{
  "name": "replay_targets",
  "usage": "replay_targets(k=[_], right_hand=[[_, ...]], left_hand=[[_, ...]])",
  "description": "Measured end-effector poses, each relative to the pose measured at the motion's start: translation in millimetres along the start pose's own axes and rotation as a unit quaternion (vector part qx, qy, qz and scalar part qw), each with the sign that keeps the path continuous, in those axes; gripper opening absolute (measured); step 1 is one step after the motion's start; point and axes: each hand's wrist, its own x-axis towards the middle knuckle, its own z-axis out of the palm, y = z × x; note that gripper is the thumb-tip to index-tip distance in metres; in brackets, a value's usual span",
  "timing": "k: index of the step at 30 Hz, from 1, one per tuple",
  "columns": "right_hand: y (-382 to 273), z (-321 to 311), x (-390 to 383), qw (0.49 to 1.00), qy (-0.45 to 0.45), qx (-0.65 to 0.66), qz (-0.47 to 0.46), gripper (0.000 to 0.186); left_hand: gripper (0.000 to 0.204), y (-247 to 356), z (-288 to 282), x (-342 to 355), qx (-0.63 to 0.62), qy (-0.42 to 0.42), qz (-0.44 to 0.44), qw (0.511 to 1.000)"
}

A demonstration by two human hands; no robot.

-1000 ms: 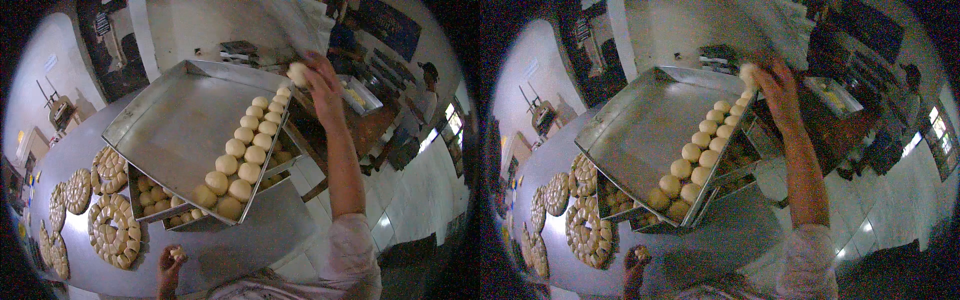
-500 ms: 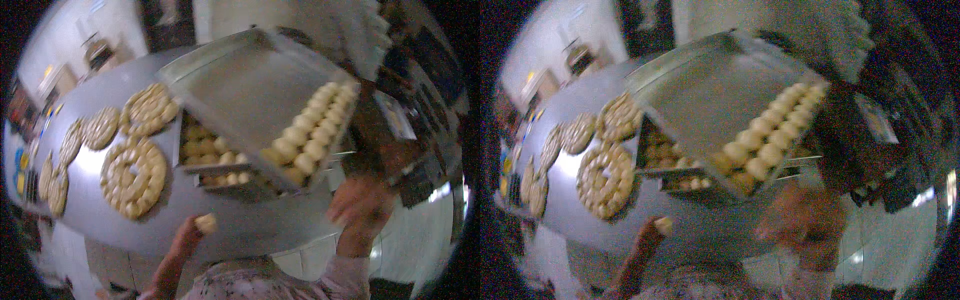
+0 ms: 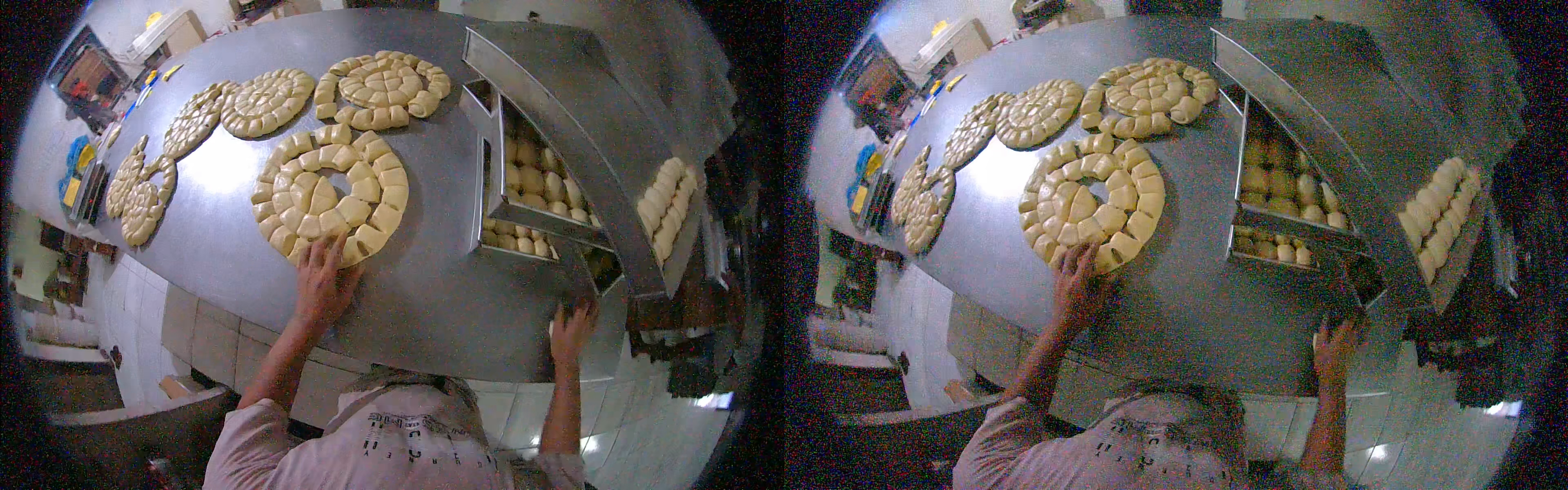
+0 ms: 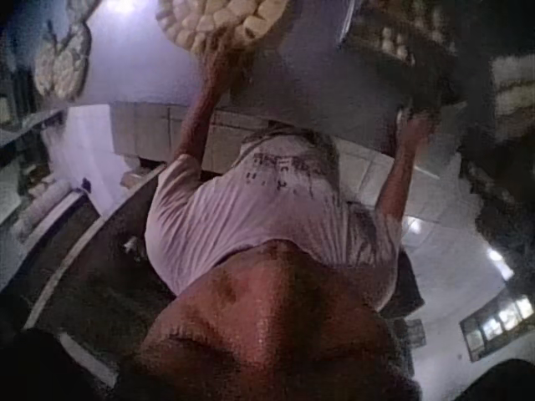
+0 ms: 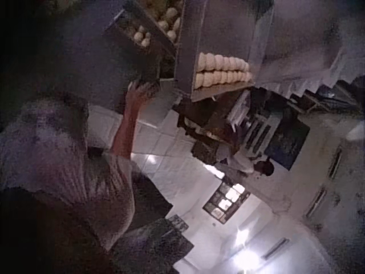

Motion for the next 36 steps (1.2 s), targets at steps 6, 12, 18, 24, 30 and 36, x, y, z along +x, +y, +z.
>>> replay_targets(k=[6, 12, 18, 24, 30, 36], right_hand=[[-26, -15, -51, 0.982, -0.112, 0.125, -0.085, 0.03], [66, 42, 16, 0.969, 0.009, 0.103, 0.223, 0.023], [67, 13, -11, 0.992, 0.093, -0.082, 0.001, 0.027], [49, 14, 14, 0.998, 0.06, 0.017, 0.018, 0.029], [127, 20, 11, 0.998, -0.018, 0.018, 0.049, 0.032], [128, -58, -4, 0.991, -0.096, 0.09, -0.021, 0.031]], left_hand=[[0.055, -13, 7, 8, 0.041, -0.059, -0.013, 0.997], [0.035, 50, -5, -19, -0.26, -0.258, 0.157, 0.917], [0.012, 71, -2, -16, -0.643, -0.209, -0.156, 0.72], [0.025, 106, 48, -2, -0.533, -0.245, -0.149, 0.796], [0.02, 147, 50, 10, -0.511, -0.308, -0.135, 0.791], [0.033, 156, 54, 7, -0.592, -0.285, -0.157, 0.737]])
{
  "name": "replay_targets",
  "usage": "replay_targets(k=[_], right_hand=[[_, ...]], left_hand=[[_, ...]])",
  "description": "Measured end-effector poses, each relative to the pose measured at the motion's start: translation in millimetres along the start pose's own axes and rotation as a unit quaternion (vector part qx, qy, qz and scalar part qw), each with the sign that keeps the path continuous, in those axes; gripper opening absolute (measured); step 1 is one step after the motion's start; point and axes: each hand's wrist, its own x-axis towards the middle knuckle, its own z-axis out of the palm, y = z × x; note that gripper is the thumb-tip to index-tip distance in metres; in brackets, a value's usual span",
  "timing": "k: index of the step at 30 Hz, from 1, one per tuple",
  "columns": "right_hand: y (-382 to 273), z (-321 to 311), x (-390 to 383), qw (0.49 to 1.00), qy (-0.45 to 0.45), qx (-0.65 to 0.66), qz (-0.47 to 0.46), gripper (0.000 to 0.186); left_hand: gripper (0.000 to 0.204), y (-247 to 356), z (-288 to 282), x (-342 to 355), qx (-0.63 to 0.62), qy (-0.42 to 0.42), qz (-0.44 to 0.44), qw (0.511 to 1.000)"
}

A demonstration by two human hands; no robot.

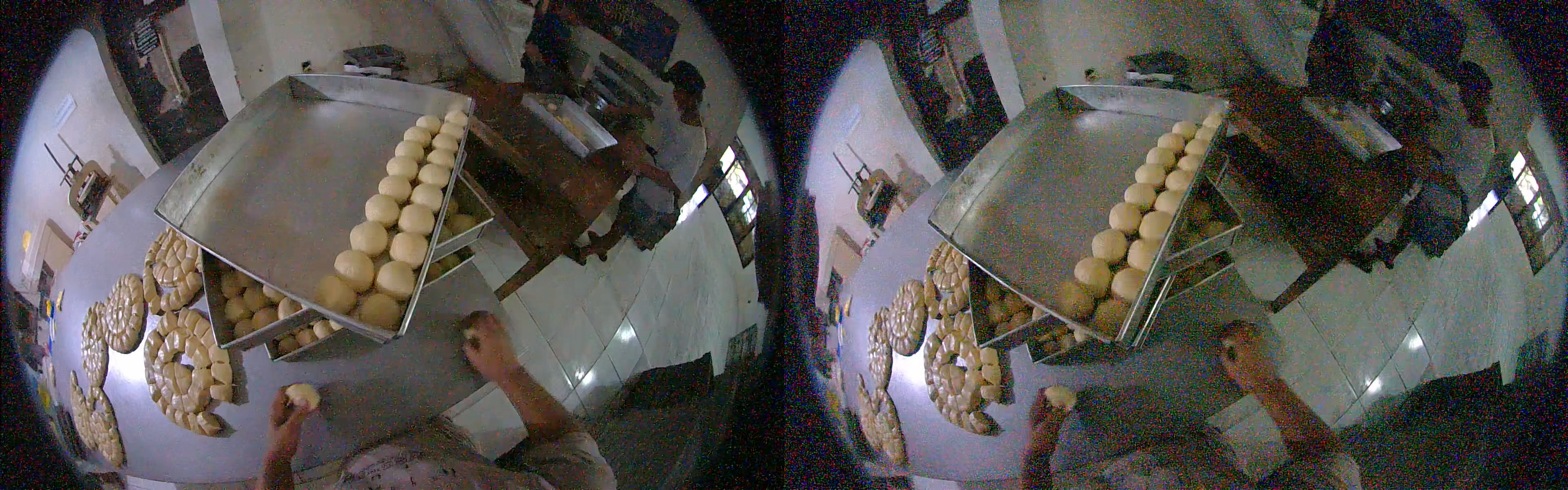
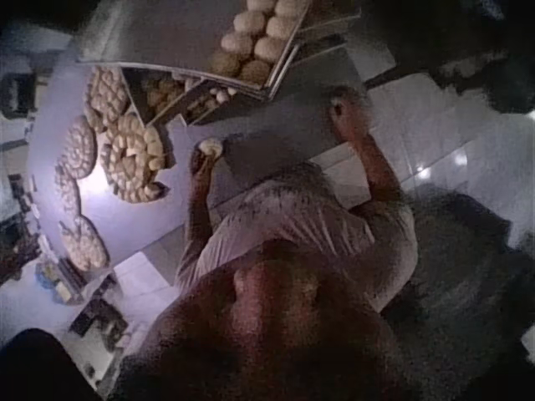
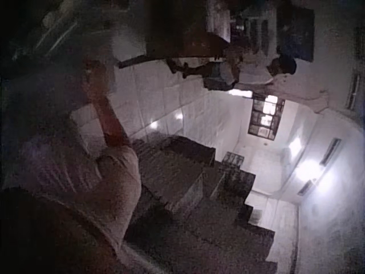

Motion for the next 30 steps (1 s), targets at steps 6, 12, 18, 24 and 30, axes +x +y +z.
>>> replay_targets(k=[6, 12, 18, 24, 30], right_hand=[[-10, -153, 148, 0.855, 0.151, 0.496, -0.002, 0.037], [-34, -224, 313, 0.868, 0.468, 0.141, -0.082, 0.027], [2, -171, 370, 0.928, 0.316, -0.167, -0.1, 0.022], [-15, -154, 373, 0.947, 0.071, -0.312, 0.009, 0.024], [-46, -139, 358, 0.987, -0.128, -0.033, -0.09, 0.043]], left_hand=[[0.017, -22, -18, -15, -0.165, 0.102, 0.003, 0.981], [0.022, -47, -3, -14, -0.217, 0.218, 0.023, 0.951], [0.039, -83, -55, -52, 0.084, 0.3, -0.119, 0.943], [0.026, -89, -49, -56, -0.106, 0.338, 0.008, 0.935], [0.06, -48, -43, -62, -0.026, 0.283, -0.146, 0.947]])
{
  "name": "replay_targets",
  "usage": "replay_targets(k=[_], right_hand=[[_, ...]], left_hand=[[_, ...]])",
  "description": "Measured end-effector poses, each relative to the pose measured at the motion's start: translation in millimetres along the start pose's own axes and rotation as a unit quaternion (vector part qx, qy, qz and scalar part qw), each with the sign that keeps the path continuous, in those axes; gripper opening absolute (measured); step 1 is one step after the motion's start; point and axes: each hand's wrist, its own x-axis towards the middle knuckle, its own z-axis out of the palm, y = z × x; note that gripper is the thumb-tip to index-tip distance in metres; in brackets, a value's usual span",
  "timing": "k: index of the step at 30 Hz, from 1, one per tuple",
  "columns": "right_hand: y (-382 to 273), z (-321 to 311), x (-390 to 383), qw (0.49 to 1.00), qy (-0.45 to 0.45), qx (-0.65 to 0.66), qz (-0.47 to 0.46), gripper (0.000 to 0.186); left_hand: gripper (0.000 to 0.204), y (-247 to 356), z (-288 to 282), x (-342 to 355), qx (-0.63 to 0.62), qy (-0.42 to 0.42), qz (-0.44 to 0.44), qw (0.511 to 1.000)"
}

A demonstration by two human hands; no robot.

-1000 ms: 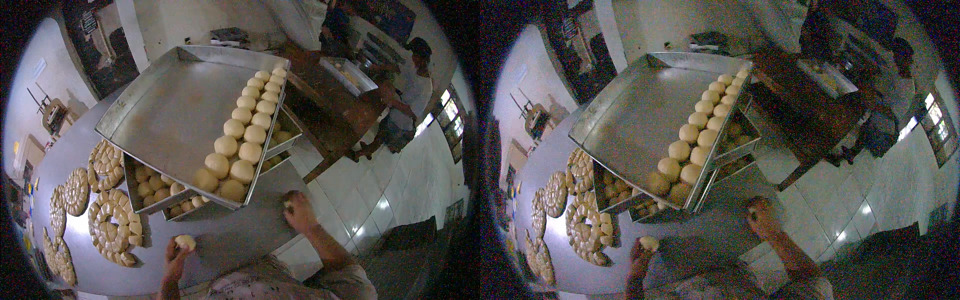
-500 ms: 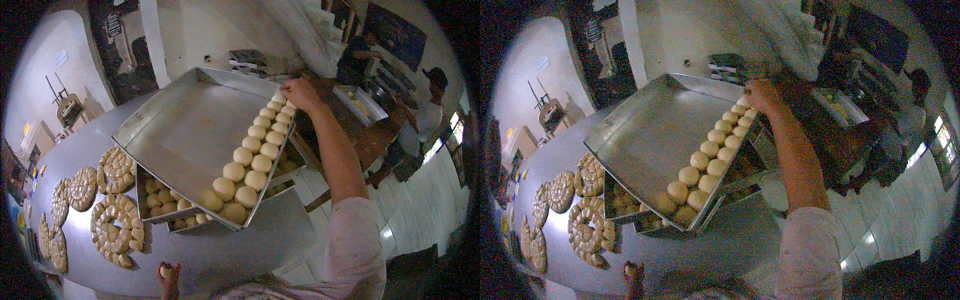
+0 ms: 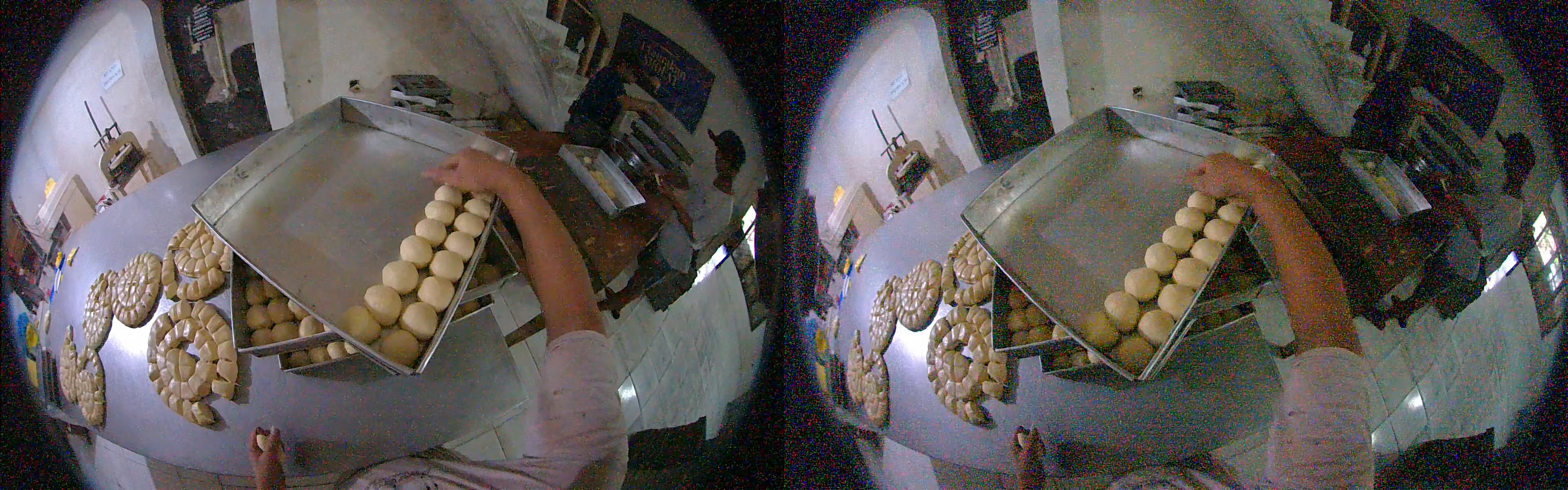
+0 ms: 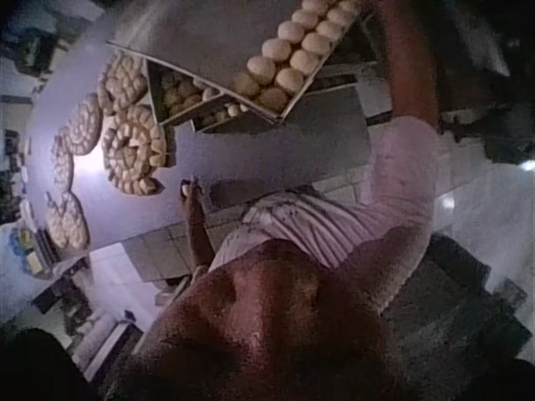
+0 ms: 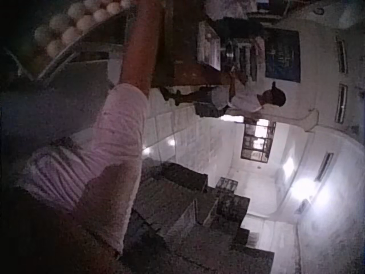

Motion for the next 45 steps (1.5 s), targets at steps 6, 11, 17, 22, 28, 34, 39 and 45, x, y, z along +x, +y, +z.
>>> replay_targets(k=[6, 11, 17, 22, 28, 34, 39, 45], right_hand=[[-25, -13, -14, 0.997, -0.024, 0.042, 0.055, 0.05], [-32, -22, -65, 0.907, 0.361, 0.215, -0.025, 0.038], [-165, 79, -219, 0.775, 0.013, 0.586, -0.237, 0.035], [-203, 224, -266, 0.907, -0.164, 0.381, -0.07, 0.028], [-110, 271, -323, 0.983, 0.095, -0.155, -0.031, 0.037], [-158, 290, -269, 0.992, 0.087, 0.007, 0.094, 0.042], [-95, 282, -301, 0.971, 0.144, -0.09, 0.17, 0.038], [-122, 279, -235, 0.949, 0.249, 0.066, 0.183, 0.028]], left_hand=[[0.012, 29, 20, -18, -0.15, -0.112, 0.038, 0.982], [0.021, 46, 35, -18, 0.084, -0.171, 0.098, 0.977], [0.031, 26, 50, -8, -0.168, -0.357, -0.05, 0.918], [0.033, 52, 53, -31, 0.085, -0.49, 0.112, 0.86], [0.049, 60, -53, 42, 0.339, 0.138, 0.455, 0.812], [0.054, 73, -46, 82, 0.5, 0.129, 0.427, 0.742], [0.039, 31, -76, 55, 0.435, -0.116, 0.325, 0.832], [0.02, 24, -25, 20, 0.05, -0.23, 0.1, 0.967]])
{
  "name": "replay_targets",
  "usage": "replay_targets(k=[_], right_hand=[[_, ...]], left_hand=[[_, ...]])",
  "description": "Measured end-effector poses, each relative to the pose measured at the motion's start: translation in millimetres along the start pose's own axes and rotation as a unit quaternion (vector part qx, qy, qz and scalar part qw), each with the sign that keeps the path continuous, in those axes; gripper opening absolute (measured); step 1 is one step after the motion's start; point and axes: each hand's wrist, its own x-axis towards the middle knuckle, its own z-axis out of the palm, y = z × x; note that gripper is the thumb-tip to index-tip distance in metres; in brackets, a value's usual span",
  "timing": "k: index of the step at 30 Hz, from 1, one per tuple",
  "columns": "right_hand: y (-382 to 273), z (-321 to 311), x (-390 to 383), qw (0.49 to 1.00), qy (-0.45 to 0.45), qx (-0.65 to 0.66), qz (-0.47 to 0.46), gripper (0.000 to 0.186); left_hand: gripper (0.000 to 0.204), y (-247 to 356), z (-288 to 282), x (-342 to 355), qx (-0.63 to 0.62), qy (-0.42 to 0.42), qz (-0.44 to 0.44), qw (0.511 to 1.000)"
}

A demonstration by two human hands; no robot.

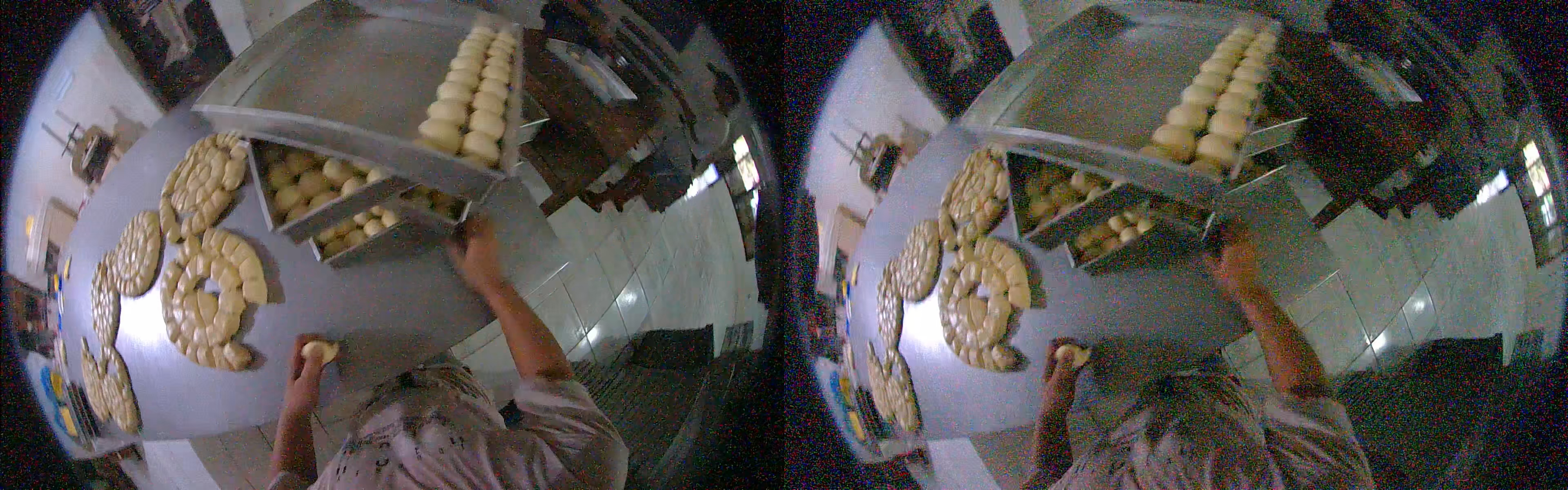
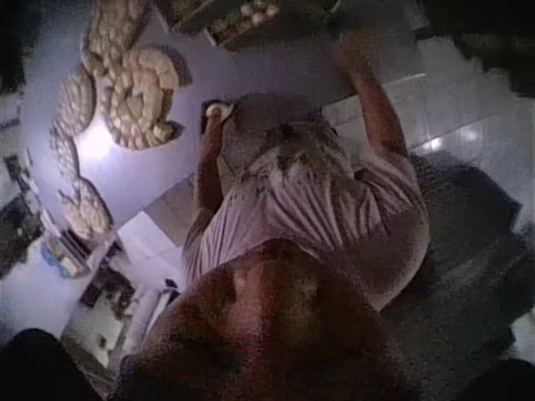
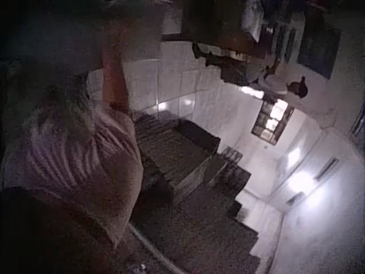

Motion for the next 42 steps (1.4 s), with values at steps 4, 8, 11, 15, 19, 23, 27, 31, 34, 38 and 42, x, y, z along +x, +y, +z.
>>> replay_targets(k=[4, 8, 11, 15, 19, 23, 27, 31, 34, 38, 42], right_hand=[[64, -26, -20, 0.995, -0.011, -0.017, -0.097, 0.026], [61, -29, 31, 0.996, -0.039, -0.045, 0.073, 0.027], [44, -17, -5, 0.987, -0.044, -0.021, -0.154, 0.03], [114, -28, 7, 0.981, -0.017, -0.157, -0.114, 0.03], [81, -43, 10, 0.994, -0.071, -0.032, -0.073, 0.025], [116, -107, 23, 0.976, -0.197, 0.092, 0.029, 0.033], [43, -188, 110, 0.815, -0.207, 0.539, 0.043, 0.036], [-76, -198, 197, 0.804, -0.005, 0.576, -0.148, 0.04], [-117, -175, 222, 0.87, 0.065, 0.435, -0.222, 0.029], [-123, -194, 207, 0.866, 0.0, 0.46, -0.195, 0.024], [-126, -205, 171, 0.922, -0.312, 0.17, -0.153, 0.021]], left_hand=[[0.009, 31, 0, 4, -0.036, 0.057, 0.072, 0.995], [0.012, 17, 31, 31, -0.005, -0.045, 0.051, 0.998], [0.02, 27, 57, 39, 0.072, 0.005, 0.051, 0.996], [0.03, 34, 68, 47, 0.105, -0.001, 0.019, 0.994], [0.041, 56, 95, 43, 0.115, -0.054, 0.029, 0.991], [0.032, 46, 83, 38, -0.03, 0.021, 0.025, 0.999], [0.021, 49, 76, 20, -0.081, 0.059, 0.034, 0.994], [0.022, 37, 90, 14, -0.131, 0.103, 0.062, 0.984], [0.025, 53, 113, 16, -0.135, 0.094, 0.053, 0.985], [0.017, 54, 97, 11, -0.201, 0.126, 0.021, 0.971], [0.021, 47, 67, -16, 0.212, 0.103, 0.061, 0.97]])
